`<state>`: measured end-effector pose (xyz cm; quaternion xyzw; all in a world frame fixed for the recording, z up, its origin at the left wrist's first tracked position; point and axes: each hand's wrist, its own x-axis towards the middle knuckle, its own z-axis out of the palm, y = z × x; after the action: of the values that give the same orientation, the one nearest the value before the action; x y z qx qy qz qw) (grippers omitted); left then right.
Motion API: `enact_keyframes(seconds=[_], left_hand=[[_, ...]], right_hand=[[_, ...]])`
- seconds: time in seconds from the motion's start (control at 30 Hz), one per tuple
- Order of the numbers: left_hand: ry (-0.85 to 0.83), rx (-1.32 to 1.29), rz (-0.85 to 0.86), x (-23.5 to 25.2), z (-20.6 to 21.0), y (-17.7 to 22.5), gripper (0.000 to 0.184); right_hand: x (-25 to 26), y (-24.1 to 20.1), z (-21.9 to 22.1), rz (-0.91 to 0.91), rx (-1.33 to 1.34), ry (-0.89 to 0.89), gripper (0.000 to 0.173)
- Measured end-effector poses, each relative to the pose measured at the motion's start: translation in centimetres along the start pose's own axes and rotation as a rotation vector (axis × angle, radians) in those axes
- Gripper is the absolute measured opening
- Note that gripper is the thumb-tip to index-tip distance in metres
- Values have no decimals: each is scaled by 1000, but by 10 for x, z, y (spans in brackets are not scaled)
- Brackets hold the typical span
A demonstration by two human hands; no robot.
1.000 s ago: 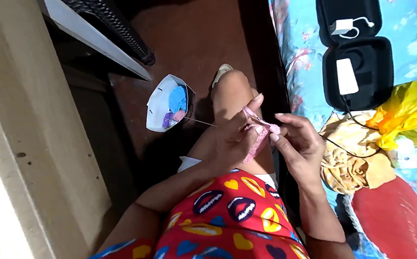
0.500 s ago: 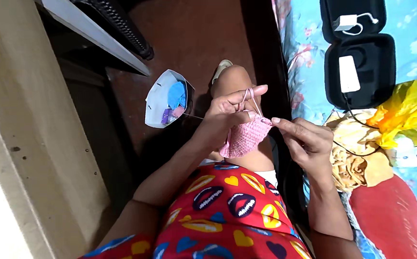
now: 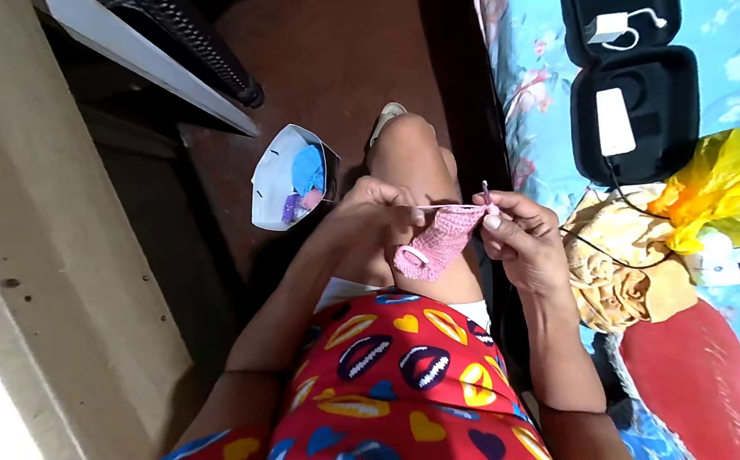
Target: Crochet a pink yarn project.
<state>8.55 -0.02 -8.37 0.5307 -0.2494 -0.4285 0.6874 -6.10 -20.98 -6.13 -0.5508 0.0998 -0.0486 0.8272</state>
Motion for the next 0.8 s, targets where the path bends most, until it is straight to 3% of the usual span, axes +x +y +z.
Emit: enact_keyframes(seconds=[0.1,0.17,0.2,0.27,0.33,0.43,0.57,0.8], left_hand=[[-115,-40,101,-2,-19,-4,29],[-69,-186,180,0,-8,-3,21],[-36,-243,197,2,2,-1,26],[-12,-246,201,7,24,6,60],[28,-195,183,10,40,11,79],[159,-132,156,13,51,15,79],[292,-78,124,11,56,19,71],[341,-130,33,9,58,22,70]], right_hand=[[0,4,4,45,33,8,23],[0,6,9,70,50,16,22],[-1,6,11,80,52,24,22],[-2,6,15,85,24,38,25],[-4,4,16,77,-49,49,30],[-6,2,15,16,-241,57,38],[-4,3,4,-185,-541,-32,35],[1,-3,-19,-387,-946,-139,41]])
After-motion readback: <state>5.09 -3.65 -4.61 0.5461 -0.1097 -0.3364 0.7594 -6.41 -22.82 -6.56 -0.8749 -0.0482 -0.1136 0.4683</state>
